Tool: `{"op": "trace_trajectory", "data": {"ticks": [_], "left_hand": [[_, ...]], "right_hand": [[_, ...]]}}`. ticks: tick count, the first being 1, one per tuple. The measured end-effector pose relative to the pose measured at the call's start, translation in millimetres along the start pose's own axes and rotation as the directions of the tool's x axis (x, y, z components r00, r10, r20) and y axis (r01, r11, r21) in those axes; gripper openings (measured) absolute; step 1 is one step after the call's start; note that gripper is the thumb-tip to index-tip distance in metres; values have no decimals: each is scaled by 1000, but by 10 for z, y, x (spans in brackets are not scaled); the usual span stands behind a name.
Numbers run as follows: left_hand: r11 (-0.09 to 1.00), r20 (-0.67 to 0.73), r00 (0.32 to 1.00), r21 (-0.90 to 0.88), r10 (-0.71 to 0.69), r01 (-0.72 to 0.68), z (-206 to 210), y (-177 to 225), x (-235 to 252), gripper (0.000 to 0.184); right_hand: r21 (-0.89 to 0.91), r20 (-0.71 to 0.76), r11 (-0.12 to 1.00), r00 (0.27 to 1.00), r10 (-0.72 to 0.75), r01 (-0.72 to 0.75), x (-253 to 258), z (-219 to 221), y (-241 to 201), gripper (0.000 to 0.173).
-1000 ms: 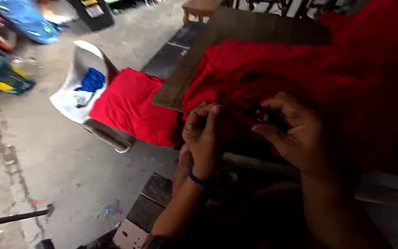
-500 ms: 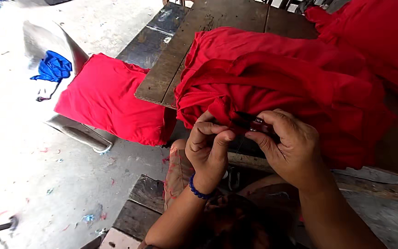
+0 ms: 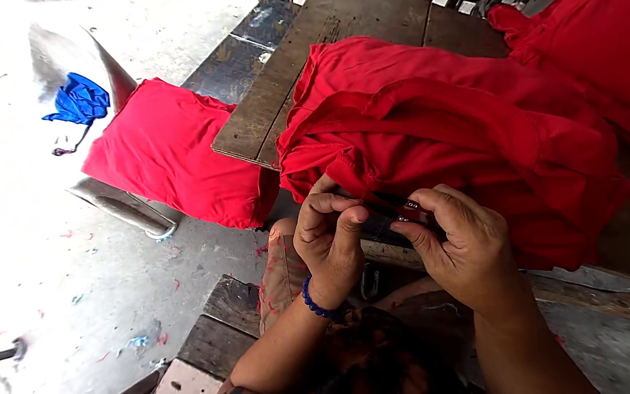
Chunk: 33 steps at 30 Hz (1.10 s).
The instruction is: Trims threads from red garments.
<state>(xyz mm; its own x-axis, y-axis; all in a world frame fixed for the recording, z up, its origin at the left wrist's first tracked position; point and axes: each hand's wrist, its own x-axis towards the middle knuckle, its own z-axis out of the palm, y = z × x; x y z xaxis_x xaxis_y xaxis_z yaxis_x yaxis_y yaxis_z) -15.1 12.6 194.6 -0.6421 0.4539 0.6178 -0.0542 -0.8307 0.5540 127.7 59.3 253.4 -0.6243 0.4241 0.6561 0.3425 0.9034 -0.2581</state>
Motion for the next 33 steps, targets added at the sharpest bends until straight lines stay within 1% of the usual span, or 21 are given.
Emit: {"op": "trace_trajectory", "data": {"ticks": [2,7,10,14,17,18,20,22,23,24,25,27,29,30,31,33], "left_hand": [[1000,11,1000,-5,3,-3,1,8,-2,7],[996,90,994,62,64,-70,-26,-50,-71,7],[992,107,991,89,84,-94,-45,-68,-93,8],[988,122,988,108,93,-106,-71,-75,-98,9],[995,97,993,71,62,-69,-69,-95,-118,10],[999,72,997,29,40,-42,-56,-97,-123,11],[994,6,999,-103,-32,32,-5,-85,-113,13],[970,-10,996,-228,-85,80,22,-90,-105,18],[964,-4,996,-251,-93,89,32,-102,-106,20],[967,16,996,-239,-91,93,41,-111,-108,22],[973,49,995,-211,-84,92,47,-122,-110,29],[985,105,991,-144,-78,93,79,-142,-114,57],[994,126,988,-48,-88,95,136,-159,-105,79],[995,125,987,-12,-101,103,166,-158,-96,83],[993,125,986,27,-114,111,195,-152,-82,81],[987,112,986,121,-120,106,233,-142,-62,68]], "right_hand": [[5,-14,1000,1000,13,-13,-18,22,5,27],[-28,-86,998,994,61,-63,0,104,-68,28],[-28,-77,995,993,93,-95,17,138,-106,29],[-61,-65,996,996,66,-70,19,141,-141,25],[-66,-73,993,993,97,-102,18,115,-128,25],[-20,-78,991,988,133,-135,11,97,-106,24],[161,-76,962,969,234,-220,-27,54,-24,23],[389,-54,872,938,344,-297,-80,12,75,18],[482,-43,814,920,391,-323,-106,-1,115,15],[554,-35,762,905,423,-335,-134,-11,143,14],[606,-26,719,896,444,-339,-161,-23,160,12],[663,-16,670,888,460,-335,-212,-50,174,11],[677,-23,660,887,460,-325,-258,-83,185,10],[676,-29,665,889,457,-319,-275,-102,192,10],[671,-35,672,893,450,-312,-291,-124,198,10],[656,-50,694,901,431,-296,-323,-164,205,11]]}}
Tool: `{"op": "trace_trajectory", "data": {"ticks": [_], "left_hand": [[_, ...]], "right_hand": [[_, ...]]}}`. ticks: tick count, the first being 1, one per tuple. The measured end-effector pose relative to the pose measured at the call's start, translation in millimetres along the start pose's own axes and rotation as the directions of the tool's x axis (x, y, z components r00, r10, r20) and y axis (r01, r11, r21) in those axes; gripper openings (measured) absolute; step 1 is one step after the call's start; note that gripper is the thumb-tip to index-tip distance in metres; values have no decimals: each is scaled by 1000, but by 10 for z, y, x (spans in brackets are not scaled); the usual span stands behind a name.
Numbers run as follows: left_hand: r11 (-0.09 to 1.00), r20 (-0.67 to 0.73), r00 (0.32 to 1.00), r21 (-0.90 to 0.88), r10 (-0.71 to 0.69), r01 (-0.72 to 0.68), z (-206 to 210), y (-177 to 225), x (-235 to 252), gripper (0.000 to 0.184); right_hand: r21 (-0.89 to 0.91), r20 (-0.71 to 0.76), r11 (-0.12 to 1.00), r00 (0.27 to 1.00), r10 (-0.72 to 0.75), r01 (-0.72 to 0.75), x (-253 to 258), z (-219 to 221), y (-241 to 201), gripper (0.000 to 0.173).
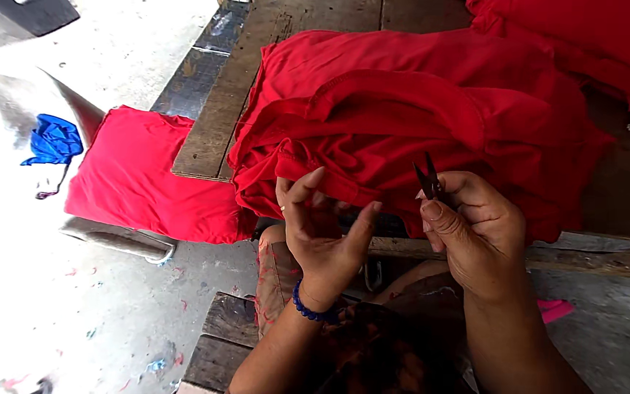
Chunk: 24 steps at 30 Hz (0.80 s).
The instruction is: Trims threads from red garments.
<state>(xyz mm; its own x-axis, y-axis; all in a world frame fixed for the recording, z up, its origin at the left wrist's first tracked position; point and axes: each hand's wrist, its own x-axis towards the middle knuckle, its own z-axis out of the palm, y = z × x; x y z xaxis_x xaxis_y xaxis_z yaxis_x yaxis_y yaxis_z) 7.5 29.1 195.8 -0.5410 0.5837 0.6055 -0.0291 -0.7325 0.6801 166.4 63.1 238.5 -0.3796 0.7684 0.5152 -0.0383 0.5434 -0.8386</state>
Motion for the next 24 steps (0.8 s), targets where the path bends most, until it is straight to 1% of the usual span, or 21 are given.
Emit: {"op": "trace_trajectory", "data": {"ticks": [4,5,7,11,14,17,20,24], "left_hand": [[990,-46,999,144,15,-9,-1,-8,6,28],[989,-49,999,144,20,-13,-4,-10,9,21],[987,-44,998,156,40,-33,-22,-7,12,13],[987,-43,995,138,89,-83,-45,-13,19,10],[985,-12,991,108,135,-133,-69,-29,7,10],[975,28,984,136,175,-177,-92,-39,-35,6],[959,66,975,177,213,-222,-113,-54,-73,3],[948,90,967,192,240,-253,-128,-55,-87,3]], "right_hand": [[-102,36,993,998,-58,61,-36,-48,-1,15],[-134,53,988,996,-69,76,-42,-52,5,16],[-202,75,974,993,-88,101,-60,-44,30,18],[-405,95,900,987,-133,160,-73,11,49,24],[-511,126,835,979,-163,205,-55,63,26,25],[-587,137,772,970,-202,243,-35,134,-6,25],[-626,142,726,957,-252,284,-17,214,-21,25],[-669,150,660,933,-328,340,14,309,-48,24]]}}
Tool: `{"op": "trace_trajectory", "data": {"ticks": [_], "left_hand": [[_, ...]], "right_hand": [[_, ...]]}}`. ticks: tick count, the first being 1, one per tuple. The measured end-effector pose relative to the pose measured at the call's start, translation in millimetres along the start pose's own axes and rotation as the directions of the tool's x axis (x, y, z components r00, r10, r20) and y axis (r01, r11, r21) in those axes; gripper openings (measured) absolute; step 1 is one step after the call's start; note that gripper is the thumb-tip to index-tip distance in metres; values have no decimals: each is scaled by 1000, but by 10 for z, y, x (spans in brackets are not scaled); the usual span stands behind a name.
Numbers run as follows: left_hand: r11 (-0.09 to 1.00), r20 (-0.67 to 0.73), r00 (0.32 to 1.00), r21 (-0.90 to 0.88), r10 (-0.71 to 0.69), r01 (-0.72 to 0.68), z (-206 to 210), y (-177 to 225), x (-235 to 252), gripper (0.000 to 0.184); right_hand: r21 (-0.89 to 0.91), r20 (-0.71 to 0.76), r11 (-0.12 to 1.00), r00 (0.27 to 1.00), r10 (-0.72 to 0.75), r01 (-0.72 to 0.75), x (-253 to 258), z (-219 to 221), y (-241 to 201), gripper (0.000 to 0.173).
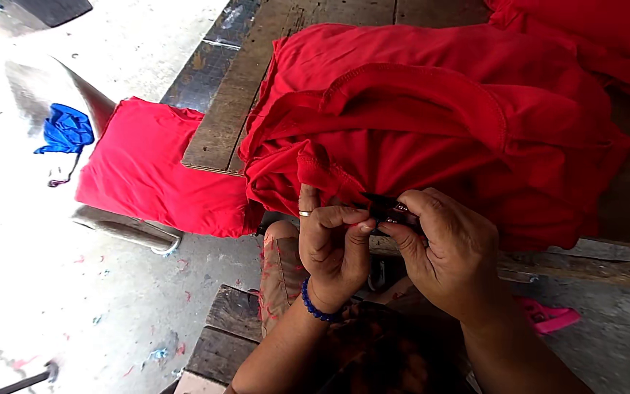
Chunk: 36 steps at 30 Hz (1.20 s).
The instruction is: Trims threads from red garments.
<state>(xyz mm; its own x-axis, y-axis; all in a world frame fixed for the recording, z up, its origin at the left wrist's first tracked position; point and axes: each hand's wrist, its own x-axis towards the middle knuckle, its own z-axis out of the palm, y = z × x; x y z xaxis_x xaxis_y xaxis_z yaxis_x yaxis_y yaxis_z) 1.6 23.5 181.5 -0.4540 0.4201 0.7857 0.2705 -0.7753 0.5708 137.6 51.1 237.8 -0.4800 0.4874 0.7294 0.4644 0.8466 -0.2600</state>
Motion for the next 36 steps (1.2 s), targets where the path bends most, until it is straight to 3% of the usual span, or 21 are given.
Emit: {"op": "trace_trajectory", "data": {"ticks": [3,6,9,11,13,18,23,33,36], "left_hand": [[1000,-9,1000,-8,-3,3,-1,10,-5,4],[990,-20,997,-126,-73,70,-6,27,-14,6],[947,-30,986,-283,-165,150,2,48,9,32],[954,-47,980,-242,-193,176,23,63,26,41],[972,-79,979,-158,-186,172,36,59,43,34],[982,-103,981,-105,-166,156,21,37,80,12],[976,-66,985,-159,-162,150,3,47,65,6],[995,-15,996,-58,-86,85,-19,25,15,2],[973,-41,990,-196,-131,121,-5,42,-6,6]], "right_hand": [[-21,-20,1000,1000,-8,8,14,24,-10,23],[111,-31,991,997,75,-71,-6,18,49,23],[348,-30,925,984,175,-154,-52,-15,115,20],[447,-31,878,978,205,-170,-83,-42,129,19],[467,-34,869,978,204,-165,-110,-62,140,20],[353,-1,923,987,163,-152,-150,-84,168,23],[196,33,975,994,99,-104,-107,-36,128,24],[7,-25,999,999,33,-33,-5,56,-15,23],[64,-50,995,995,83,-80,-23,39,17,22]]}}
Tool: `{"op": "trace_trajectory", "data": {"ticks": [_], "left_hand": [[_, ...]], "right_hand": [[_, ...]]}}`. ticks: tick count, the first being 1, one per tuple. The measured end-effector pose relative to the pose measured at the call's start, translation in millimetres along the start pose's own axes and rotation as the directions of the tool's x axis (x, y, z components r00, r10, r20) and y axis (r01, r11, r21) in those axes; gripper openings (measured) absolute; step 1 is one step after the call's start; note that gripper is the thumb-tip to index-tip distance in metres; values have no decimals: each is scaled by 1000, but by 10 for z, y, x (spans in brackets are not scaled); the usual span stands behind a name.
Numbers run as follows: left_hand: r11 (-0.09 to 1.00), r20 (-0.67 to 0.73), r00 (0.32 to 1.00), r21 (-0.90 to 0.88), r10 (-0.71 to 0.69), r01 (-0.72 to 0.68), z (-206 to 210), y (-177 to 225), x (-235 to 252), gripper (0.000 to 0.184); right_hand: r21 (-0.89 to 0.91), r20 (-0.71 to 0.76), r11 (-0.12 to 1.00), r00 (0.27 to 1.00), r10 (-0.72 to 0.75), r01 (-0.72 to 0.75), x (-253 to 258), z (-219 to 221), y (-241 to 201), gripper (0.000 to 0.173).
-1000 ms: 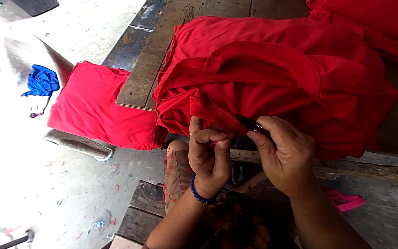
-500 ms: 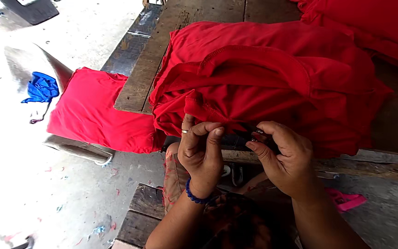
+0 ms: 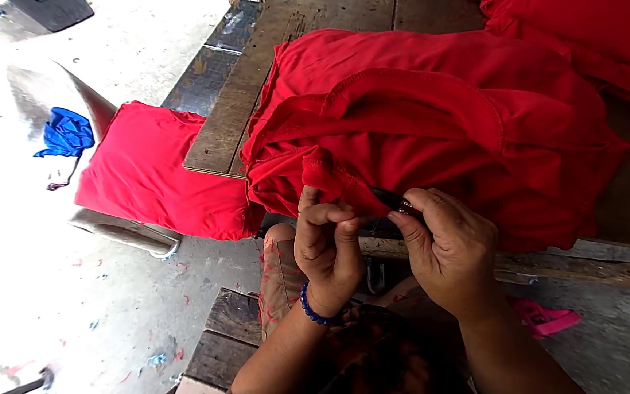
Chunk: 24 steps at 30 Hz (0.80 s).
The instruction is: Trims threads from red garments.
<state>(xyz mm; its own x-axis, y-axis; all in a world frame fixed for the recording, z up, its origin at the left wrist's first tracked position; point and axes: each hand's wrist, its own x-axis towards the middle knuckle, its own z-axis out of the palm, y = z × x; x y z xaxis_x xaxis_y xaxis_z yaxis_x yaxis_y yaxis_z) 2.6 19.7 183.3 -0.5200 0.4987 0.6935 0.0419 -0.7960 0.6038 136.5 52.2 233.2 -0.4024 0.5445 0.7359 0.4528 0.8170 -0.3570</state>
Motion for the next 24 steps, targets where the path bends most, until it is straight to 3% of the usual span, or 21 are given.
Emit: {"op": "trace_trajectory", "data": {"ticks": [4,6,9,11,14,18,20,24], "left_hand": [[942,-68,986,-311,-154,126,23,91,-6,11],[929,-121,977,-348,-175,123,34,98,-5,24],[975,-173,970,-173,-169,139,11,102,38,42],[992,-210,969,-38,-128,123,-34,90,93,38],[985,-227,973,154,-35,72,-111,89,186,19],[943,-63,993,323,100,-74,-175,184,253,16],[964,2,999,263,32,-31,-211,240,259,16],[934,27,946,171,-322,313,-353,300,335,16]], "right_hand": [[211,-28,973,994,102,-94,-65,-35,103,22],[161,-60,983,994,93,-82,-107,-36,130,36],[-70,-131,998,991,-6,-4,-145,-9,197,43],[-144,-131,989,990,-49,29,-169,-19,250,30],[-105,-116,992,990,-81,69,-160,-128,305,16],[33,-51,993,993,-107,109,21,-317,353,13],[84,-23,991,995,-98,100,155,-372,401,18],[214,72,975,994,-83,66,468,-318,602,19]]}}
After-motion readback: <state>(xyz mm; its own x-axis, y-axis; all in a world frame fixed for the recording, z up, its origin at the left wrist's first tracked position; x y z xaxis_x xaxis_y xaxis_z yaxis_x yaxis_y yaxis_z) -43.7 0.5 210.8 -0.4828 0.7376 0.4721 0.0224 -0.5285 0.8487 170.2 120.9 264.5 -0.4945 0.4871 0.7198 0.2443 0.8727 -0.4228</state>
